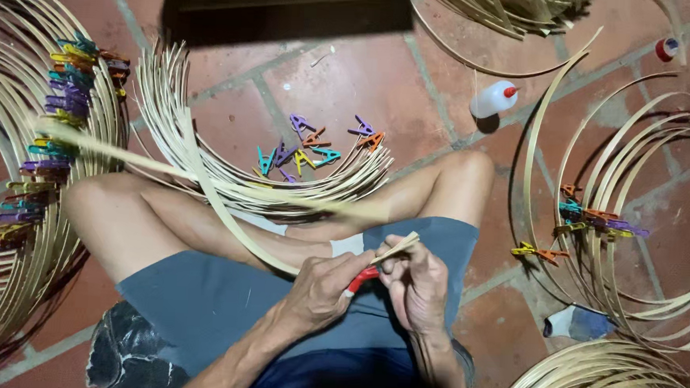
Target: The person sits on a tiled floor and repeatedly picks up thin bamboo strips, bends them into curved shapes, and secures them with colorful clothespins. The person also applies glue to a small object and places the bent strips into a wooden box.
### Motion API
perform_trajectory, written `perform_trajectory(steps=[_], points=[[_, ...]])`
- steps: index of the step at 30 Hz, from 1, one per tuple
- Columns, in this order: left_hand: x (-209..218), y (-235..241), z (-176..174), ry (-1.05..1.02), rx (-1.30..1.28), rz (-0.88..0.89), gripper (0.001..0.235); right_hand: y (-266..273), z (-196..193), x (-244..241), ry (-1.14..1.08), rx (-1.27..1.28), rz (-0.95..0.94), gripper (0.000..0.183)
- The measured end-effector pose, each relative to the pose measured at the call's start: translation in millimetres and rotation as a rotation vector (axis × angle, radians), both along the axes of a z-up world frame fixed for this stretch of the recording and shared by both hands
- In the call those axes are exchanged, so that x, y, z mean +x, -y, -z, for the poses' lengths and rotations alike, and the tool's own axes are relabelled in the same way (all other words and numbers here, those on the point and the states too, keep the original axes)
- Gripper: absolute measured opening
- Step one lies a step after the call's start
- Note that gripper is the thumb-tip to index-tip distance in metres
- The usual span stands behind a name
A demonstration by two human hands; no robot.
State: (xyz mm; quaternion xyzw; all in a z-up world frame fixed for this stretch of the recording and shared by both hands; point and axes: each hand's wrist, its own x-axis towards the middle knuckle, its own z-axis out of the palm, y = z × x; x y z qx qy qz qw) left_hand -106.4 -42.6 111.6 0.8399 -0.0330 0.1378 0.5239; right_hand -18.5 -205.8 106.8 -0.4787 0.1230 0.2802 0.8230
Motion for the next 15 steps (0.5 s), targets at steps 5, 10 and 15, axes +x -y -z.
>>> perform_trajectory(steps=[5,10,15], points=[[-0.2,10.1,6.5,-0.007,-0.007,0.070,0.050,14.4,27.5,12.5,0.004,0.017,-0.173,0.034],[-12.8,8.4,15.0,-0.016,-0.043,0.109,0.047,15.8,49.6,20.6,-0.170,0.148,-0.362,0.031],[-0.5,10.9,-3.2,-0.037,0.027,0.133,0.048,22.1,38.4,27.0,-0.139,0.222,-0.414,0.033]])
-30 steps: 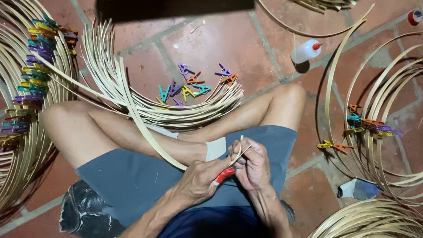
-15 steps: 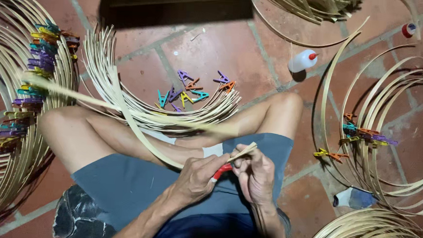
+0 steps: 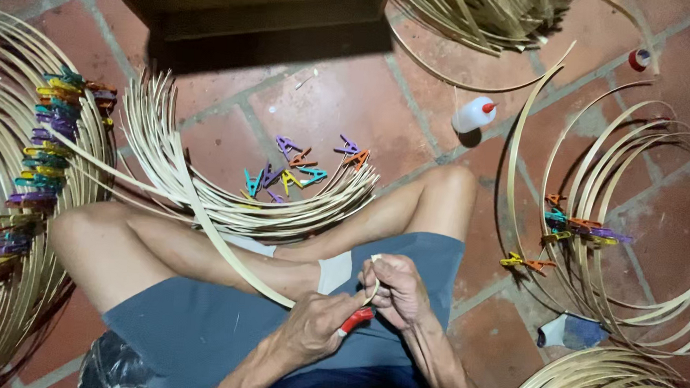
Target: The person sits on a tiled floor and repeatedly picks up thin bamboo strips, bends them into curved shapes, and secures them with colorful clothespins. The person also applies glue to a small object and places the bent strips into a wooden box.
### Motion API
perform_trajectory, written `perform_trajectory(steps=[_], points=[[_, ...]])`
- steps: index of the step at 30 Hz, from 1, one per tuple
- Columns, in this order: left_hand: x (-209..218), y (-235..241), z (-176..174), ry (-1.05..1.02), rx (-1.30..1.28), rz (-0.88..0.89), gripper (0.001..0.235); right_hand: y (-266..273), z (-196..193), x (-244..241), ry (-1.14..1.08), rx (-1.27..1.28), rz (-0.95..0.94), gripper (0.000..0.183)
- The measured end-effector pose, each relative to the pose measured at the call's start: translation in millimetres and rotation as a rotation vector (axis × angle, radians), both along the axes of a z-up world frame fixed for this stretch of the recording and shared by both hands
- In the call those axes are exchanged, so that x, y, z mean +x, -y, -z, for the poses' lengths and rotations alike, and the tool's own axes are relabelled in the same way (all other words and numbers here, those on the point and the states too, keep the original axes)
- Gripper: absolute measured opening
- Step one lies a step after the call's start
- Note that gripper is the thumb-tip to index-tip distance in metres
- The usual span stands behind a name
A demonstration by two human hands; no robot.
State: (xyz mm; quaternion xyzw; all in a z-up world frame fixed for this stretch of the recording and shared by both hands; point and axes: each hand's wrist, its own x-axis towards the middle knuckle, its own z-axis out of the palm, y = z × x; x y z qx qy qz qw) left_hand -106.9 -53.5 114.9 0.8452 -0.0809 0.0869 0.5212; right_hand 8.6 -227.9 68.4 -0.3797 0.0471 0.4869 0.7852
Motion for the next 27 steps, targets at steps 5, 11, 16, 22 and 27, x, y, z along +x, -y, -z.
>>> perform_trajectory(steps=[5,11,16,22,27], points=[[39.8,-4.3,-47.8,0.091,0.259,-0.056,0.046,16.9,-47.4,59.9,0.276,-0.120,0.164,0.033],[82.4,-8.9,-55.3,0.050,0.551,-0.075,0.041,-14.2,-54.0,256.6,1.098,-0.677,0.190,0.030],[114.6,-66.0,39.9,-0.144,0.617,-0.223,0.030,-102.4,15.0,399.6,1.622,-0.912,0.099,0.020],[91.7,-59.2,132.9,-0.149,0.713,-0.319,0.047,-167.2,101.2,465.9,1.889,-1.171,-0.179,0.027],[83.0,-59.9,169.5,-0.320,0.539,-0.277,0.051,-189.6,136.1,475.4,1.893,-1.429,-0.161,0.033]])
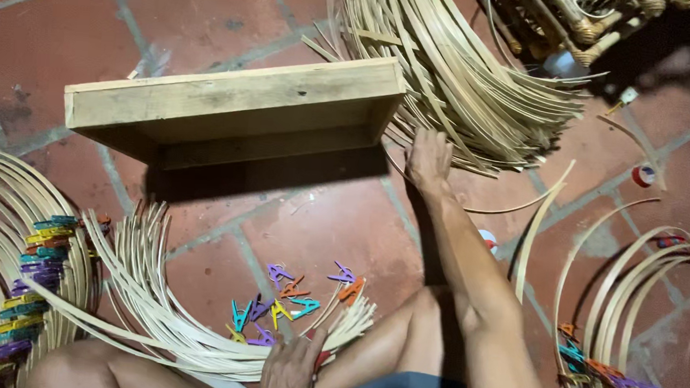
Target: The person sits on a tiled floor and repeatedly picks up thin bamboo strips, bends them into curved shapes, and secures them with colorful clothespins. The person also applies glue to a small object and places the bent strips into a wooden box.
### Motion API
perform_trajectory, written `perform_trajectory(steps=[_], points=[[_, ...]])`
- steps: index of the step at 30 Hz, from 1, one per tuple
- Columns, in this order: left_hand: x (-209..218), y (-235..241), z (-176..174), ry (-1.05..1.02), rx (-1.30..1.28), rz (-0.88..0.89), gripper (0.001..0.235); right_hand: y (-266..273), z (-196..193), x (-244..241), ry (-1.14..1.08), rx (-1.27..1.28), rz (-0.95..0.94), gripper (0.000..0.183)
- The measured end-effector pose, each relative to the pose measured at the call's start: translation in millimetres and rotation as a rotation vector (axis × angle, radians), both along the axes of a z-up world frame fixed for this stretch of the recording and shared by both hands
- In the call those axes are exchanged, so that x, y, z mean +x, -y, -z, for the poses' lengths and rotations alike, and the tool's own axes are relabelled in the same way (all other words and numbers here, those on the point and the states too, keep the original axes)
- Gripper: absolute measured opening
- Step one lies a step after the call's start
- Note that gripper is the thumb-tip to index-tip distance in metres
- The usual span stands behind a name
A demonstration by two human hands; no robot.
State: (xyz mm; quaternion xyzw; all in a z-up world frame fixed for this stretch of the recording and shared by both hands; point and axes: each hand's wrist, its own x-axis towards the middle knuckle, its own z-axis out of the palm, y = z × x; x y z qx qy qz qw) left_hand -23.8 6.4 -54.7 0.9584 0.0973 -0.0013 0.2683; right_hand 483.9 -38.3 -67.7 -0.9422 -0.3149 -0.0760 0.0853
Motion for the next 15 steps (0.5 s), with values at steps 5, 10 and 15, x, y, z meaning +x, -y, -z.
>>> perform_trajectory(steps=[5,10,15], points=[[-1.1,0.6,0.8,0.037,0.092,0.152,0.053,7.9,0.5,-3.1,0.149,-0.075,0.055,0.023],[7.0,-4.3,-24.9,0.013,-0.047,0.007,0.067,4.4,3.4,1.8,0.168,0.008,-0.022,0.035],[11.2,-7.0,-36.3,0.028,-0.010,-0.036,0.084,8.5,9.8,6.4,-0.033,-0.174,-0.062,0.015]])
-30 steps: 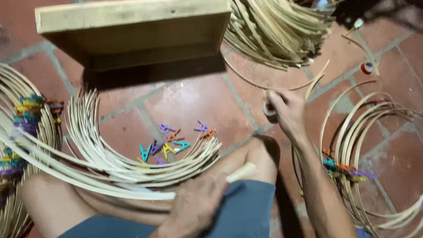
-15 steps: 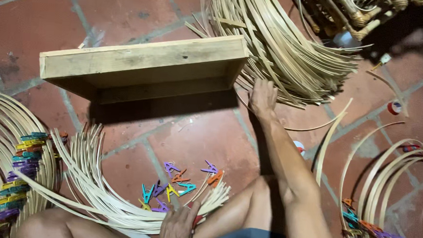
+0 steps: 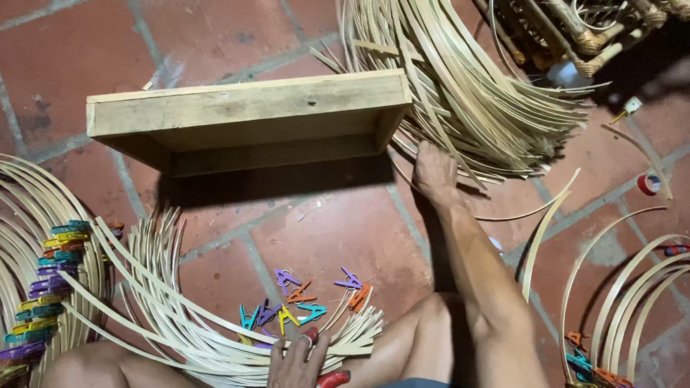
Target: The person sits on a tiled floor and repeatedly picks up thin bamboo strips, bends them into curved shapes, and secures them with colorful clothespins. The person also applies glue to a small object and places the bent strips into a wooden box.
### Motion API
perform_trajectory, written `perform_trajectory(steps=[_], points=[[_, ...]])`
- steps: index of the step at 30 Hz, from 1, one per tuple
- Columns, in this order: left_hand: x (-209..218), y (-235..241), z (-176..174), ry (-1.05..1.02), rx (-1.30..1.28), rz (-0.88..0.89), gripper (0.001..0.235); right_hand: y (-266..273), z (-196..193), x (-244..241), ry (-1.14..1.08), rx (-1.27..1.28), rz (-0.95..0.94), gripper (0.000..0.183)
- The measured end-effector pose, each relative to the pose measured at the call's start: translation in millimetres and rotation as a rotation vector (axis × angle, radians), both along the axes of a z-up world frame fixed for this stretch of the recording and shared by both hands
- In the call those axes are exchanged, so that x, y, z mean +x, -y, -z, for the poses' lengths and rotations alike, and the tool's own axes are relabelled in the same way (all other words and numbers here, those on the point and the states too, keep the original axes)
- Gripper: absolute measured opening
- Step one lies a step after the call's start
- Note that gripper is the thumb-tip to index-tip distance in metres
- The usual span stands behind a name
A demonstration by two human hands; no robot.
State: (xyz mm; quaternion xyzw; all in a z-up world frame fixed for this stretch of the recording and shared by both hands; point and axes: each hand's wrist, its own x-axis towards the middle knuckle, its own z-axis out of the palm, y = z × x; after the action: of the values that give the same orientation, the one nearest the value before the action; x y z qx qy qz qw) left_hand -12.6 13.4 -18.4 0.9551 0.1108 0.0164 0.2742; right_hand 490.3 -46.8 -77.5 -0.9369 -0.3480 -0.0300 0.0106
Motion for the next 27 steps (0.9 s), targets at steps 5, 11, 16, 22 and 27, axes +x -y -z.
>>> perform_trajectory(steps=[5,11,16,22,27], points=[[-0.5,0.0,9.8,-0.059,-0.041,-0.037,0.084,15.8,-40.4,12.6,-0.243,0.268,0.017,0.023],[-0.6,-3.8,2.7,-0.017,-0.025,-0.038,0.083,42.8,-184.8,24.2,-1.004,0.918,0.002,0.019],[-3.8,0.8,-11.3,0.094,0.004,-0.038,0.082,71.6,-310.0,-61.9,-1.278,1.287,-0.129,0.017],[-12.9,5.2,-16.2,0.196,0.074,-0.021,0.073,150.5,-323.9,-229.7,-1.110,1.510,-0.112,0.028],[-17.7,0.8,-37.8,0.280,0.060,-0.020,0.076,222.3,-216.6,-393.3,-0.975,1.519,0.156,0.034]])
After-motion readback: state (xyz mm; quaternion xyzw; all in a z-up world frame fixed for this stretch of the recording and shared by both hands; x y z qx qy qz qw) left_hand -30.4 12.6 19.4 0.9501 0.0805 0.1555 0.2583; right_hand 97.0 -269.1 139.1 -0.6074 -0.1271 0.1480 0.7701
